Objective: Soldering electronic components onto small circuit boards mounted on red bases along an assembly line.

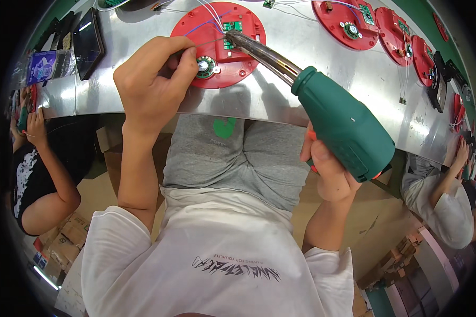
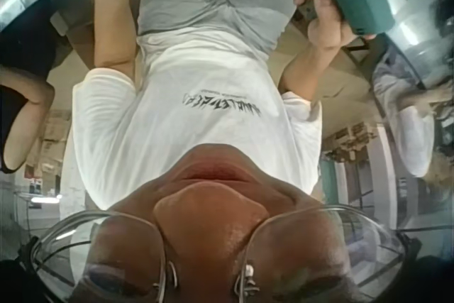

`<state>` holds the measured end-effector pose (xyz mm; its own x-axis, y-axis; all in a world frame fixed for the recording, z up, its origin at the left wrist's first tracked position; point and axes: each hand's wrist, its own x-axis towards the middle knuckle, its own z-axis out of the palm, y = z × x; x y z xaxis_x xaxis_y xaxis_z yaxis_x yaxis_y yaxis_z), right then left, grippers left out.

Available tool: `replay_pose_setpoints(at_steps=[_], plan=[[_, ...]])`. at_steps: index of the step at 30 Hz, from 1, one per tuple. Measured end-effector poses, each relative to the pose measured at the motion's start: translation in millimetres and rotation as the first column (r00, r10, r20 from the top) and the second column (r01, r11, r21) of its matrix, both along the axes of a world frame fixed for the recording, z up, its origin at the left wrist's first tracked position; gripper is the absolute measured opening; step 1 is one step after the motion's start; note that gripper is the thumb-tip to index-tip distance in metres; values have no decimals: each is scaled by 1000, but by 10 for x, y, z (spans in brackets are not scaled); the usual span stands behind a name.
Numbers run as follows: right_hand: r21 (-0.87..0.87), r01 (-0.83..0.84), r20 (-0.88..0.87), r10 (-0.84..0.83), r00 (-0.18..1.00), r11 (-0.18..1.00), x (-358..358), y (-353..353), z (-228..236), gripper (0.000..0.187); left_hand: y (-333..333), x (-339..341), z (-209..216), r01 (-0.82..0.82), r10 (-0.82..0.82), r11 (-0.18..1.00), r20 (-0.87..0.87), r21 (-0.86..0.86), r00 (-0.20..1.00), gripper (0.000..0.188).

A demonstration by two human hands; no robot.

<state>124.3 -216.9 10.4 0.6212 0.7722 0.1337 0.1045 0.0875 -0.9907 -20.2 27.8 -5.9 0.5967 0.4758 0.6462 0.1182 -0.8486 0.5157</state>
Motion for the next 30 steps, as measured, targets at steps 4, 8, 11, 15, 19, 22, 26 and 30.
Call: replay_pose_setpoints(at_steps=[4,8,11,15,19,22,26,30], plan=[[32,0,-24,0,1000,1000,71,-9,-22,47,8,12,13,14,-14,1000,-14,16,1000,9],[51,-19,-6,19,1000,999,74,8,10,50,7,4,6,10,-10,1000,-20,-8,1000,9],[103,33,65,-39,997,994,105,-48,10,55,2,3,12,21,-22,1000,-12,-12,1000,9],[60,73,147,-82,986,995,136,-63,-35,55,26,-3,-5,19,-19,1000,-13,9,1000,8],[87,70,136,-82,987,994,123,-57,-10,56,41,-19,12,15,-15,1000,-19,-19,1000,8],[101,112,115,-124,986,989,155,-99,-27,56,22,-18,27,27,-27,999,-6,-42,1000,8],[133,119,132,-136,982,984,127,-56,-41,55,-5,-69,99,-88,99,994,220,-61,970,16],[21,117,128,-118,985,993,147,-250,78,59,-112,-2,144,-32,26,999,228,22,973,27]])
